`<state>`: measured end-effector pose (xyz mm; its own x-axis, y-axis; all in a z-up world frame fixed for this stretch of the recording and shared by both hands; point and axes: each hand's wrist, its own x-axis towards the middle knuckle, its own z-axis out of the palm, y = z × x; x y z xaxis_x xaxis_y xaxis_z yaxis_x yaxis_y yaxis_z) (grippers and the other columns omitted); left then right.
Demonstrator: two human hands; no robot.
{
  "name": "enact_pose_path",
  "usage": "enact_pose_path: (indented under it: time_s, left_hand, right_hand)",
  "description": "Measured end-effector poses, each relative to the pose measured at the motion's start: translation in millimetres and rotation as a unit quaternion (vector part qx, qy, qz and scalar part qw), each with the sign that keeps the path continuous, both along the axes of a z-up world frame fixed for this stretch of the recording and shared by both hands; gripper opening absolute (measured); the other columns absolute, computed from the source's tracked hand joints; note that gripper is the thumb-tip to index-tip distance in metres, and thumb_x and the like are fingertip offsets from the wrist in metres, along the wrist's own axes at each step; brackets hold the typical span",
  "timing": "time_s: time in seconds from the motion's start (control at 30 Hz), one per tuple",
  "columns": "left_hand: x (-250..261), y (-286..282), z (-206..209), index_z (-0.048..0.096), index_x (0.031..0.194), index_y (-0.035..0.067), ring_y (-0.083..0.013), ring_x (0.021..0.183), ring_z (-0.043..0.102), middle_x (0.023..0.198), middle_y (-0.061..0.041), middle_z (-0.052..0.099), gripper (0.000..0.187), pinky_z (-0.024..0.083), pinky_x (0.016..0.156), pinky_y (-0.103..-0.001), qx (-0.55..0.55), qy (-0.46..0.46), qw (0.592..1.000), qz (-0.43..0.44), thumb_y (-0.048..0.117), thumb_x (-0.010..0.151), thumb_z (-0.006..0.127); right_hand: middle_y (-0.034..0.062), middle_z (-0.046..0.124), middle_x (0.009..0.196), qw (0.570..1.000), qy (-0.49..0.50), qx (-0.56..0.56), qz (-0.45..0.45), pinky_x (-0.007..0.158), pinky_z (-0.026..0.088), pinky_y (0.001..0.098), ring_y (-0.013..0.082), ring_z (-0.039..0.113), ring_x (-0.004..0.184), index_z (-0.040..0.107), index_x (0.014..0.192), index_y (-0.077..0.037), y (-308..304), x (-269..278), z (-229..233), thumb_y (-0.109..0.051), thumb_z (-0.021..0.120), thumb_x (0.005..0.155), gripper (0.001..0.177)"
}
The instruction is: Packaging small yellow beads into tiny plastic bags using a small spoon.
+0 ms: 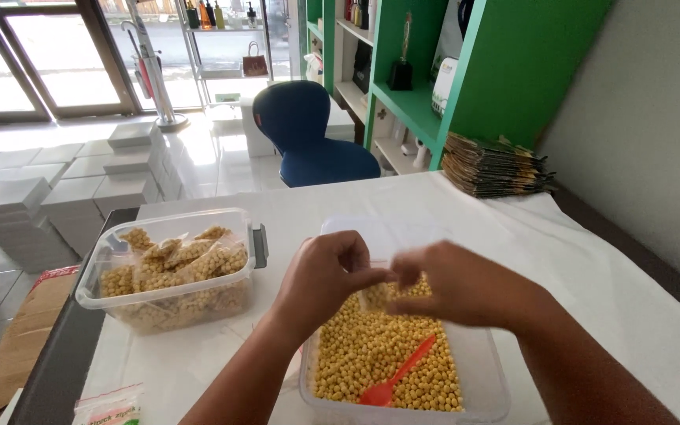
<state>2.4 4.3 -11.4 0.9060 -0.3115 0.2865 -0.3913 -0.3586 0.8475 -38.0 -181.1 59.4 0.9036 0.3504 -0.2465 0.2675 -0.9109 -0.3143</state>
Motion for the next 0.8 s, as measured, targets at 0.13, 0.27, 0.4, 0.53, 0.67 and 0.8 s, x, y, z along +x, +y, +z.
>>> enact_pose_path:
  time_s: [0.13, 0.27, 0.4, 0.53, 0.67, 0.8]
  left_hand:
    - [0.3, 0.4, 2.7, 0.069, 0.076, 0.005, -0.0258, 0.063, 0.062, 0.065, -0.012, 0.066, 0.031, 0.05, 0.064, -0.037, 0.003, -0.018, 1.0, 0.014, 0.028, 0.076, 0.09]
    - [-1.4, -1.8, 4.6, 0.072, 0.077, 0.006, -0.0217, 0.062, 0.063, 0.067, -0.011, 0.069, 0.029, 0.05, 0.062, -0.032, -0.041, 0.011, 0.999, 0.027, 0.028, 0.079, 0.089]
    - [5.0, -5.3, -2.4, 0.076, 0.087, 0.006, -0.0253, 0.076, 0.078, 0.085, -0.014, 0.078, 0.024, 0.056, 0.071, -0.034, -0.098, 0.001, 0.995, 0.024, 0.028, 0.085, 0.083]
    - [6.1, -6.6, -1.9, 0.077, 0.093, 0.005, -0.0286, 0.079, 0.078, 0.088, -0.016, 0.078, 0.016, 0.056, 0.076, -0.038, -0.084, 0.006, 0.996, 0.019, 0.019, 0.087, 0.079]
    - [6.4, -8.3, -4.7, 0.077, 0.095, 0.007, -0.0307, 0.082, 0.08, 0.088, -0.016, 0.079, 0.013, 0.057, 0.078, -0.039, -0.083, -0.022, 0.996, 0.023, 0.017, 0.088, 0.078]
    - [6.0, -8.7, -4.5, 0.077, 0.096, 0.009, -0.0281, 0.079, 0.08, 0.086, -0.014, 0.08, 0.01, 0.058, 0.076, -0.038, -0.1, -0.02, 0.995, 0.019, 0.016, 0.09, 0.076]
  right_hand:
    - [0.0187, 0.082, 0.095, 0.977, -0.025, 0.212, -0.015, 0.091, 0.061, 0.0441, 0.0319, 0.079, 0.098, 0.075, 0.106, -0.004, -3.8, 18.2, -17.2, -0.03, 0.083, 0.082, 0.035]
    - [0.0146, 0.079, 0.084, 0.951, 0.002, 0.309, -0.012, 0.083, 0.061, 0.0416, 0.0283, 0.076, 0.083, 0.074, 0.096, -0.005, -4.9, 27.2, -39.8, -0.021, 0.08, 0.087, 0.02]
    - [0.0115, 0.073, 0.075, 0.922, -0.062, 0.38, -0.048, 0.077, 0.059, 0.0403, 0.0229, 0.073, 0.076, 0.072, 0.091, -0.005, -20.3, 36.8, -53.6, -0.023, 0.085, 0.084, 0.023]
    - [0.0175, 0.078, 0.079, 0.915, -0.075, 0.394, -0.038, 0.084, 0.061, 0.0473, 0.0306, 0.079, 0.082, 0.071, 0.099, -0.005, -23.7, 32.0, -50.2, -0.027, 0.081, 0.086, 0.028]
    - [0.0162, 0.082, 0.079, 0.916, -0.135, 0.376, -0.037, 0.083, 0.061, 0.0458, 0.0298, 0.082, 0.084, 0.072, 0.099, -0.01, -26.5, 32.3, -55.5, -0.031, 0.071, 0.094, 0.021]
    - [0.0161, 0.082, 0.08, 0.905, -0.177, 0.386, -0.026, 0.084, 0.061, 0.0473, 0.0313, 0.083, 0.087, 0.072, 0.097, -0.01, -29.5, 32.7, -57.3, -0.027, 0.067, 0.096, 0.017]
